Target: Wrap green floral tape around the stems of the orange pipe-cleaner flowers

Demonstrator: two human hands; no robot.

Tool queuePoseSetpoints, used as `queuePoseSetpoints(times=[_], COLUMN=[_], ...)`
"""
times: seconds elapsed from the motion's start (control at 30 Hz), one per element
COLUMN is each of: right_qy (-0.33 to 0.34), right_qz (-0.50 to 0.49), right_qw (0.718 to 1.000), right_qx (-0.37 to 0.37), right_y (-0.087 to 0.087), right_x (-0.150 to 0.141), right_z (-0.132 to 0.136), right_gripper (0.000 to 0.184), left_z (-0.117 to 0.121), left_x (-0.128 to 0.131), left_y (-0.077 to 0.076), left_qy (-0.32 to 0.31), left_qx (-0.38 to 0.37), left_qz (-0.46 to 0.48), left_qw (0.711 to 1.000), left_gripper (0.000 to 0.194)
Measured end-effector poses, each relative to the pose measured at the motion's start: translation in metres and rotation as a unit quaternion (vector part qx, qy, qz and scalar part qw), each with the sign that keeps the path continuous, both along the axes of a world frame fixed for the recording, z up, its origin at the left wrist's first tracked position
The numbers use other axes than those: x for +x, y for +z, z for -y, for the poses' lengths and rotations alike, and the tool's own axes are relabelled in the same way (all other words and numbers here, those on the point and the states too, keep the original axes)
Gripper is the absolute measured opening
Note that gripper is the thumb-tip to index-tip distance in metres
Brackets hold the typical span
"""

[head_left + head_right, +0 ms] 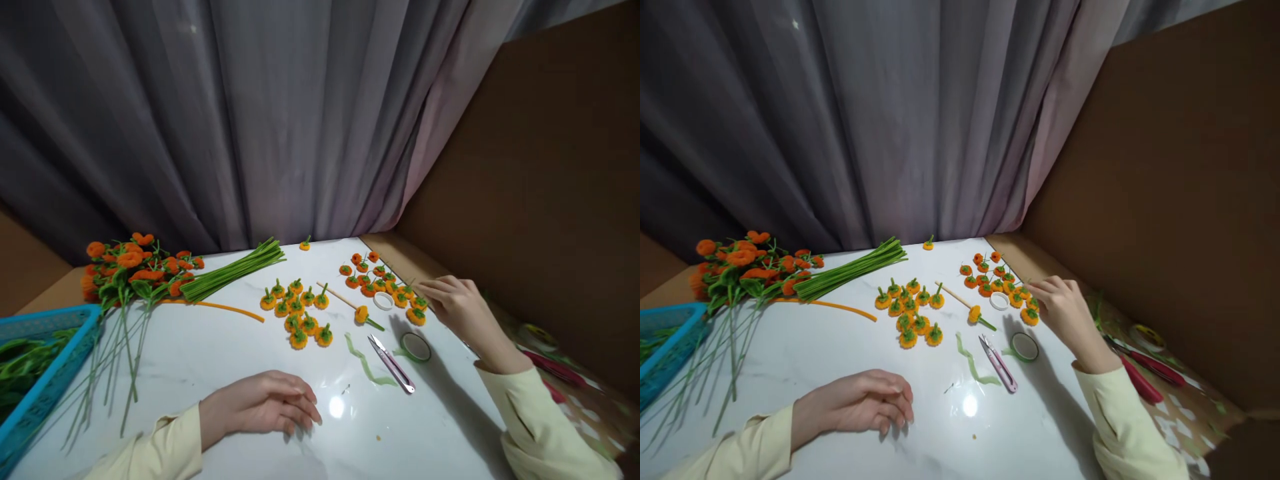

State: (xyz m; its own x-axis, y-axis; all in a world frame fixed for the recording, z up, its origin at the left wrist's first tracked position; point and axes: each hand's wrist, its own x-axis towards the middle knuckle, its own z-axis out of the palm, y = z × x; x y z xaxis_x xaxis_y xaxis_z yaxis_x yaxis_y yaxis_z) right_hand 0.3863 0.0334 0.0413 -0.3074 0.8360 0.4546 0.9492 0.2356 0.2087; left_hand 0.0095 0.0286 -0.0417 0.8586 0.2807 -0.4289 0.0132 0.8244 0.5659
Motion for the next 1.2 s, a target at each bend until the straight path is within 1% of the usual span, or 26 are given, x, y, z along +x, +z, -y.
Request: queuePoseSetpoints(times=[0.03,0.1,0.13,0.2,0.27,0.33,0.43,0.5,0.57,0.6,0.63,0.7,0.73,0.77,0.83,0.9,0.93,0.97,1.0,1.07,1.1,1.13,1.2], right_qy=[0.017,0.062,0.063,0.018,-0.015,-0.020,-0.013,0.010,0.078,0.127,0.180,0.275,0.307,0.331,0.349,0.353,0.343,0.320,0.288,0.220,0.203,0.192,0.154], right_qz=[-0.027,-0.047,-0.037,0.000,0.031,0.041,0.036,0.008,-0.065,-0.115,-0.168,-0.262,-0.302,-0.333,-0.372,-0.390,-0.399,-0.410,-0.418,-0.407,-0.374,-0.328,-0.244], right_qw=[0.999,0.990,0.985,0.979,0.976,0.976,0.977,0.980,0.978,0.969,0.953,0.903,0.874,0.849,0.815,0.794,0.792,0.796,0.809,0.847,0.866,0.882,0.901], right_qx=[-0.027,-0.120,-0.158,-0.202,-0.214,-0.214,-0.209,-0.198,-0.182,-0.177,-0.176,-0.202,-0.223,-0.243,-0.276,-0.304,-0.312,-0.309,-0.297,-0.262,-0.261,-0.278,-0.325], right_y=[0.000,-0.004,-0.008,-0.018,-0.028,-0.033,-0.030,-0.023,-0.016,-0.013,-0.012,-0.014,-0.017,-0.021,-0.030,-0.036,-0.037,-0.037,-0.035,-0.032,-0.031,-0.030,-0.033], right_x=[-0.010,-0.033,-0.045,-0.066,-0.079,-0.084,-0.086,-0.087,-0.092,-0.096,-0.101,-0.115,-0.123,-0.131,-0.145,-0.150,-0.149,-0.145,-0.138,-0.122,-0.114,-0.108,-0.099], right_z=[0.002,0.003,0.002,-0.003,-0.010,-0.017,-0.021,-0.017,-0.011,-0.006,-0.001,0.009,0.015,0.020,0.027,0.030,0.029,0.026,0.023,0.013,0.008,0.004,-0.002], right_gripper=[0.027,0.022,0.019,0.016,0.018,0.021,0.020,0.020,0.021,0.022,0.022,0.020,0.018,0.016,0.019,0.023,0.025,0.027,0.029,0.029,0.029,0.029,0.031], left_z=[0.000,0.000,0.001,0.001,0.001,0.001,0.000,-0.001,-0.001,0.000,0.000,0.000,0.000,0.000,-0.001,-0.001,-0.001,-0.001,-0.001,-0.001,-0.001,-0.001,-0.001], left_x=[0.000,0.000,0.001,0.001,0.001,0.000,-0.001,-0.002,-0.002,-0.002,-0.002,-0.002,-0.002,-0.002,-0.001,0.000,0.001,0.001,0.001,0.001,0.000,0.000,0.000], left_y=[0.000,0.001,0.002,0.002,0.003,0.002,0.001,0.001,0.002,0.003,0.004,0.005,0.005,0.005,0.003,0.000,-0.002,-0.003,-0.004,-0.005,-0.005,-0.005,-0.004], left_qy=[0.000,0.002,0.002,0.003,0.002,0.000,-0.002,-0.002,-0.001,-0.003,-0.005,-0.016,-0.022,-0.027,-0.037,-0.036,-0.030,-0.021,-0.011,0.002,0.004,0.004,0.004], left_qx=[-0.001,-0.001,0.000,0.003,0.003,0.001,-0.002,-0.005,-0.006,-0.004,-0.002,0.004,0.005,0.006,0.007,0.006,0.005,0.004,0.001,-0.003,-0.004,-0.004,-0.004], left_qz=[0.000,-0.002,-0.002,-0.001,0.003,0.009,0.017,0.021,0.027,0.031,0.035,0.043,0.047,0.052,0.059,0.062,0.060,0.058,0.055,0.045,0.041,0.039,0.041], left_qw=[1.000,1.000,1.000,1.000,1.000,1.000,1.000,1.000,1.000,1.000,0.999,0.999,0.999,0.998,0.998,0.997,0.998,0.998,0.998,0.999,0.999,0.999,0.999], left_gripper=[0.022,0.022,0.022,0.022,0.021,0.020,0.018,0.018,0.020,0.022,0.024,0.031,0.035,0.040,0.045,0.040,0.036,0.033,0.031,0.030,0.029,0.028,0.026])
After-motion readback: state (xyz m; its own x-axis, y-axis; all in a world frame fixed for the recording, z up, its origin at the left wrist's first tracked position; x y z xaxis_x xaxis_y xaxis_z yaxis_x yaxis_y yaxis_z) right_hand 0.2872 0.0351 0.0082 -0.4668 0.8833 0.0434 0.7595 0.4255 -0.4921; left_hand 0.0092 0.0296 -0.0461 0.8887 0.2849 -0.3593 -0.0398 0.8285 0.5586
